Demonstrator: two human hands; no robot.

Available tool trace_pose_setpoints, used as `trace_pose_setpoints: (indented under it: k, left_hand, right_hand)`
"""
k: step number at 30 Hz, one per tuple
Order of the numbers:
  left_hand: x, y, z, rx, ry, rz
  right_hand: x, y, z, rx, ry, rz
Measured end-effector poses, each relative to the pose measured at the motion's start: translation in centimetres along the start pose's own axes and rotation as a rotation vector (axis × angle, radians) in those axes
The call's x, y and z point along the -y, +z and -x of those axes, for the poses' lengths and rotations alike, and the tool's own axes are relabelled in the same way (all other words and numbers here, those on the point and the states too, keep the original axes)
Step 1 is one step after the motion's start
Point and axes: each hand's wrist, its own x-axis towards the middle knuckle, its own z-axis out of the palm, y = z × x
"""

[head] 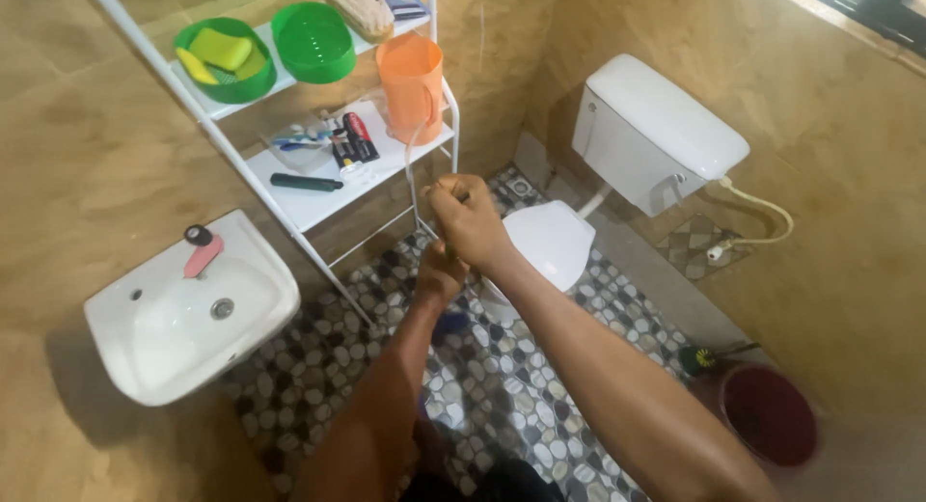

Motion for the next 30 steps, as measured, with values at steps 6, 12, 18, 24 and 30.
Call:
trace_pose_setpoints:
  k: [6,12,18,24,30]
  left_hand:
    - [4.1,0.1,3.6,0.075,-0.164,-0.240]
    - [0.3,-0.4,7.1,0.067,-0.258,-0.032]
    - [-9.1,-0.1,6.5,-0.044,-0.665,0.127]
    - [-7.6,2.3,8.0,-0.144,-0.290,-0.081]
    - [-4.7,0.5,6.2,-0.065,-0.212,-0.288]
  right_hand:
    - [-5.5,0.8,3.3,-0.020,-0.054,0.110]
    - [-6.4,1.4,5.5,0.092,0.184,0.073]
    - [-1.3,0.3,5.0,0.106,0.260,0.015]
    - [-3.1,-1.5,4.5,0.123,0.163,-0.034]
    - [-1.3,-0.2,4.9,0.142,0.112,-0.042]
